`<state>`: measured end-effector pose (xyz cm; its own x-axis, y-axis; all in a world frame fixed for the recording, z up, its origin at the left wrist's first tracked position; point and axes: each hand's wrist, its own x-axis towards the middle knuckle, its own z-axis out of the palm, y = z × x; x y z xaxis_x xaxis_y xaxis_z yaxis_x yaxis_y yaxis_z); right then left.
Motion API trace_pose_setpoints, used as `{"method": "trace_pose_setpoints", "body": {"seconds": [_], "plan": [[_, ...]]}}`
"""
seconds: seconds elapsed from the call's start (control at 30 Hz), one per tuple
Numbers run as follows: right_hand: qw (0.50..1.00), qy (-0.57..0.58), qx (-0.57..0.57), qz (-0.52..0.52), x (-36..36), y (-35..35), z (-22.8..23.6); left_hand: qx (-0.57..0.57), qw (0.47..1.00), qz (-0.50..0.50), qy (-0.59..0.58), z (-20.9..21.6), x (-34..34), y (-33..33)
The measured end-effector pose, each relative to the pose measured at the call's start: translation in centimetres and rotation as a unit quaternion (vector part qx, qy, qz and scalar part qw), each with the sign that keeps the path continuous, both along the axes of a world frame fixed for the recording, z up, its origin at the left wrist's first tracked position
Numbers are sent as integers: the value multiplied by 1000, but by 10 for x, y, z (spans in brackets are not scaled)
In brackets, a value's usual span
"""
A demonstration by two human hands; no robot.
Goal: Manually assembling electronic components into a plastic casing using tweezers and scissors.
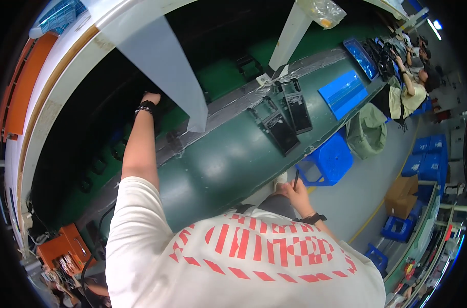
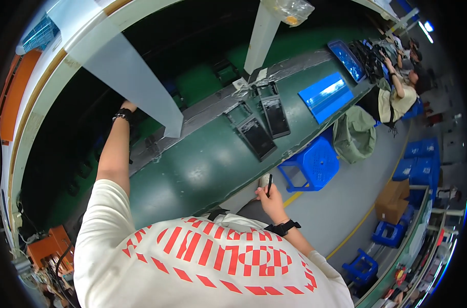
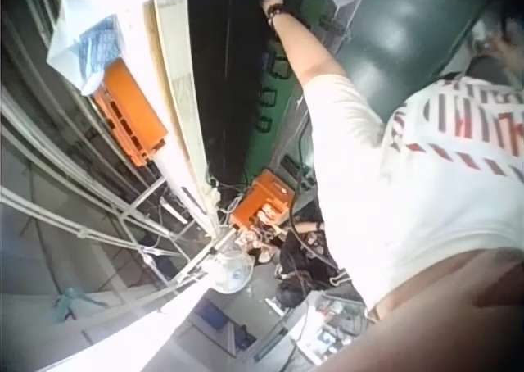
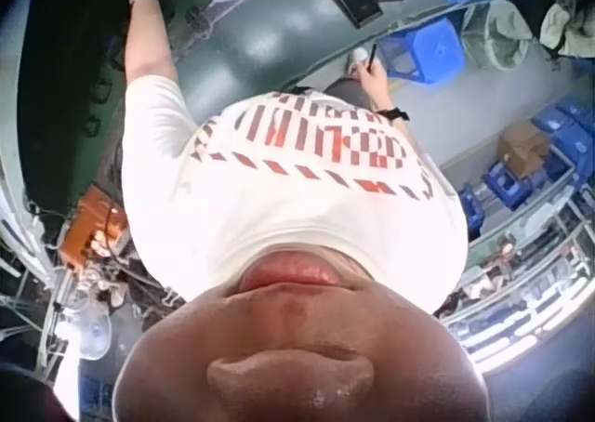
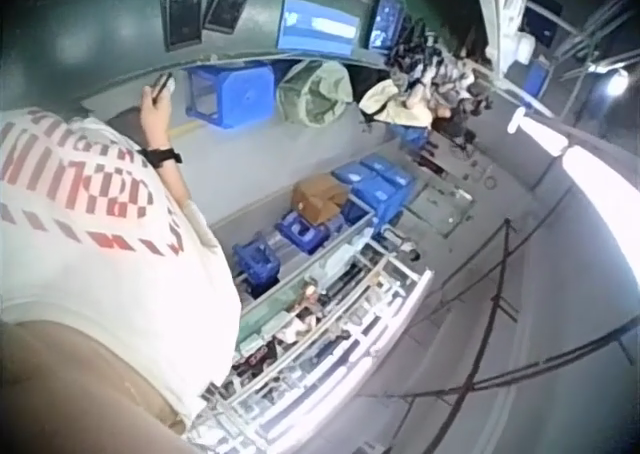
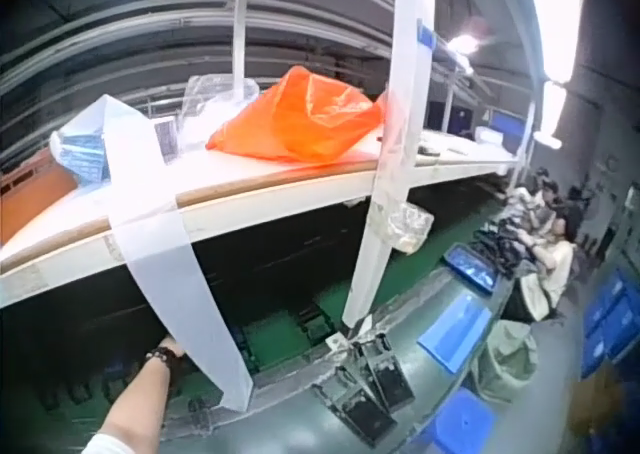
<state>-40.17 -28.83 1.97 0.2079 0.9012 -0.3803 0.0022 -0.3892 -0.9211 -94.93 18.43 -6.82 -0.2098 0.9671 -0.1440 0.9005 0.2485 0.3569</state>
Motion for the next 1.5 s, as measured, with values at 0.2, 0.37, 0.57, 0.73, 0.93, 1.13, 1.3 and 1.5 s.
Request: {"method": "trace_pose_setpoints", "body": {"seconds": [0.2, 0.37, 0.57, 0.73, 0.93, 1.13, 1.3, 1.5], "plan": [[990, -107, 26, 86, 147, 35, 17, 539, 788, 234, -184, 138, 145, -157], [990, -110, 22, 86, 243, 66, 20, 439, 766, 110, -456, 159, 315, -283], [987, -88, 22, 132, 252, 114, 17, 229, 961, 108, -109, 81, 382, -175], [989, -101, 42, 100, 256, 102, 23, 108, 895, 431, -26, 65, 345, -115], [992, -126, 8, -8, 296, 72, 20, 155, 929, 333, -50, 70, 350, -77], [985, -169, 4, -24, 308, 98, 59, 252, 953, 166, 4, 86, 443, -82], [878, -478, 11, 4, 364, 149, 59, 53, 977, 207, -13, 95, 455, -69], [836, -500, -145, -175, 521, 176, -25, 154, 969, 182, -68, 70, 455, -51]]}}
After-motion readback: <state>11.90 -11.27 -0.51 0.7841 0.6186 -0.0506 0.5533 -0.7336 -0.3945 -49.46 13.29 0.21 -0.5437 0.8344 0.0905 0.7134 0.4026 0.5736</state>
